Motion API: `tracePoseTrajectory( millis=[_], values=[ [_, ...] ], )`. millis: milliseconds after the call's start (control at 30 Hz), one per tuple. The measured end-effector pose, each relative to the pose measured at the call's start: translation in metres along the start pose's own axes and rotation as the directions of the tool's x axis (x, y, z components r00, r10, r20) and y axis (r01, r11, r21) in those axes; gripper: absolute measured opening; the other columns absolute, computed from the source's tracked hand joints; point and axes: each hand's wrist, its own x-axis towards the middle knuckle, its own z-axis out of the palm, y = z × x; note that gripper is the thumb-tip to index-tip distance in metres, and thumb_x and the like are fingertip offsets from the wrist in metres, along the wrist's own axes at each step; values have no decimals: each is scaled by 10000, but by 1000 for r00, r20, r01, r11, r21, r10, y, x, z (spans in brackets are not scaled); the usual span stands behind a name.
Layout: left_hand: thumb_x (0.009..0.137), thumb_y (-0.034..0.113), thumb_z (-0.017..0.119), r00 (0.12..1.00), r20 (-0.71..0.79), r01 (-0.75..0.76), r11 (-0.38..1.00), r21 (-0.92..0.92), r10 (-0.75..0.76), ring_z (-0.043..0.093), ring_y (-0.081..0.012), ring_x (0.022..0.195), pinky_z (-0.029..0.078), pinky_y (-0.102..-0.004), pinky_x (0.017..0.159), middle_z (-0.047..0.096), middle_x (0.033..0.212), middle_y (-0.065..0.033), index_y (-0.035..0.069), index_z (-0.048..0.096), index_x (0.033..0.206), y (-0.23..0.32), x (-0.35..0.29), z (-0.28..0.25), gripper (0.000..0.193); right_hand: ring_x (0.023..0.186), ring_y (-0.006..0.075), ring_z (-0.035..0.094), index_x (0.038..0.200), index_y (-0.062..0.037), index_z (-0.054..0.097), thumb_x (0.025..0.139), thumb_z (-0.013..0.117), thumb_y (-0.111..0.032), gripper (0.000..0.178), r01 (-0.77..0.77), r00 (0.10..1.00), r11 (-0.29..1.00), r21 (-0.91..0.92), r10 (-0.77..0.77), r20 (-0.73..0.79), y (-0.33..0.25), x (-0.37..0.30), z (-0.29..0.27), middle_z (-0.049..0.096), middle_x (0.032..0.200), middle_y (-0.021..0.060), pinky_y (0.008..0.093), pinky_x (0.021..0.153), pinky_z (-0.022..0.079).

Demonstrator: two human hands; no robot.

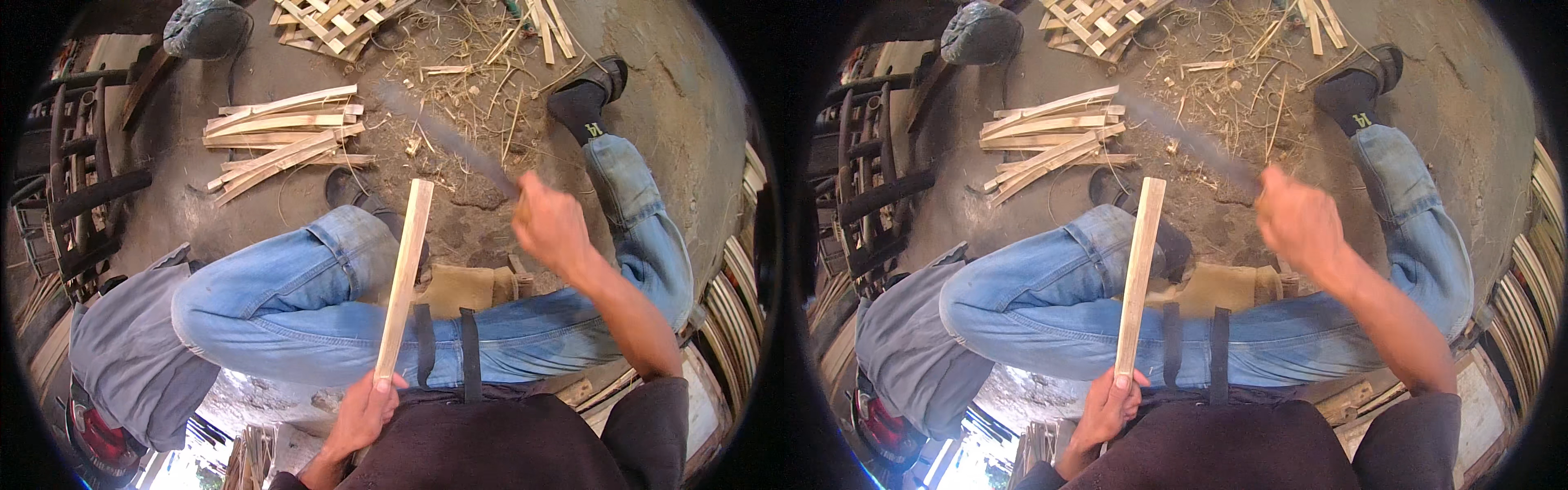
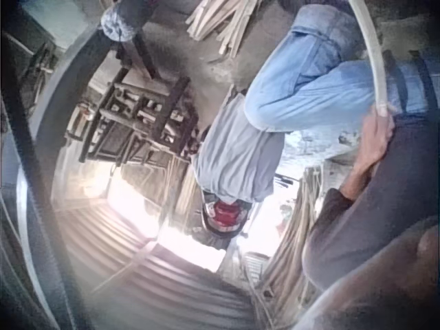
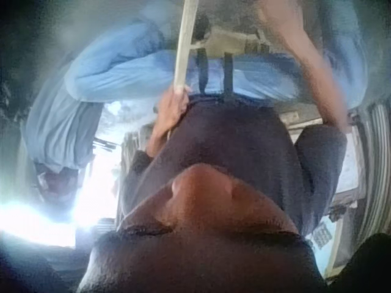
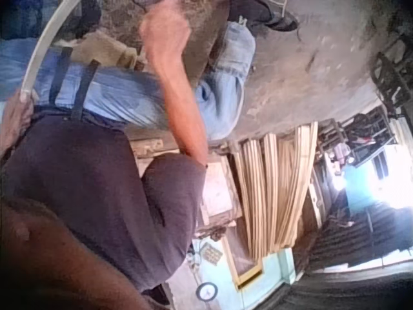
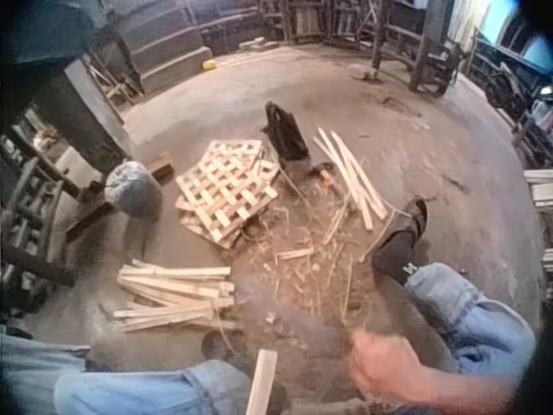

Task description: The person sits on the floor and uses a curved knife to shave and shape a thin wooden stick. They repeatedly hold the stick against their leg and scrape it with the knife, then inspect the stick by holding it up and turning it.

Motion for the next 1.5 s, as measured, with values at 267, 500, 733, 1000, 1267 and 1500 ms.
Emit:
tracePoseTrajectory(
  millis=[267,500,733,1000,1267,1500],
  values=[
    [1058,306,331,997,-39,-67,997,-25,66,469,-88,522,391,-251,485,504,662,-21,2,534,1082,15,8,6,367,678,360,636,923,-66,536,774,682,-156,227,-48,999,995,85,50,-18,-5,8,1,586,729,144,438,572,523],
    [1048,356,357,990,-45,-135,991,-21,134,442,-124,481,382,-263,432,501,674,-66,-12,482,1086,3,9,-7,391,571,155,589,926,-140,587,760,643,-257,210,408,876,910,73,-413,249,-92,-84,-6,492,643,0,362,477,473],
    [1047,279,384,993,-118,-20,990,-141,3,395,-83,468,334,-242,414,443,632,-8,-3,512,1010,25,12,3,312,586,187,597,823,-121,576,698,636,-222,172,387,906,922,17,-383,180,-82,-69,-1,539,659,30,339,507,456],
    [1049,293,375,999,-48,-1,993,-119,-5,404,-82,459,347,-243,412,453,618,-12,18,496,991,2,4,0,307,637,324,676,821,-57,534,793,619,-172,145,34,952,999,22,-40,302,-26,-47,-16,628,701,145,464,530,537],
    [1019,308,404,1000,1,-4,945,-328,4,469,-117,501,407,-256,467,516,680,-55,-3,534,1073,17,18,-11,342,573,335,635,836,-52,523,773,646,-129,158,-68,991,987,148,50,122,-35,-31,13,606,661,148,452,508,513],
    [1031,298,419,998,-61,-21,959,-282,4,464,-103,522,396,-243,472,521,719,-38,24,522,1092,28,24,-9,299,608,263,629,855,-82,538,688,707,-162,250,269,915,962,42,-269,301,-85,-72,2,554,690,84,417,526,509]
  ],
)
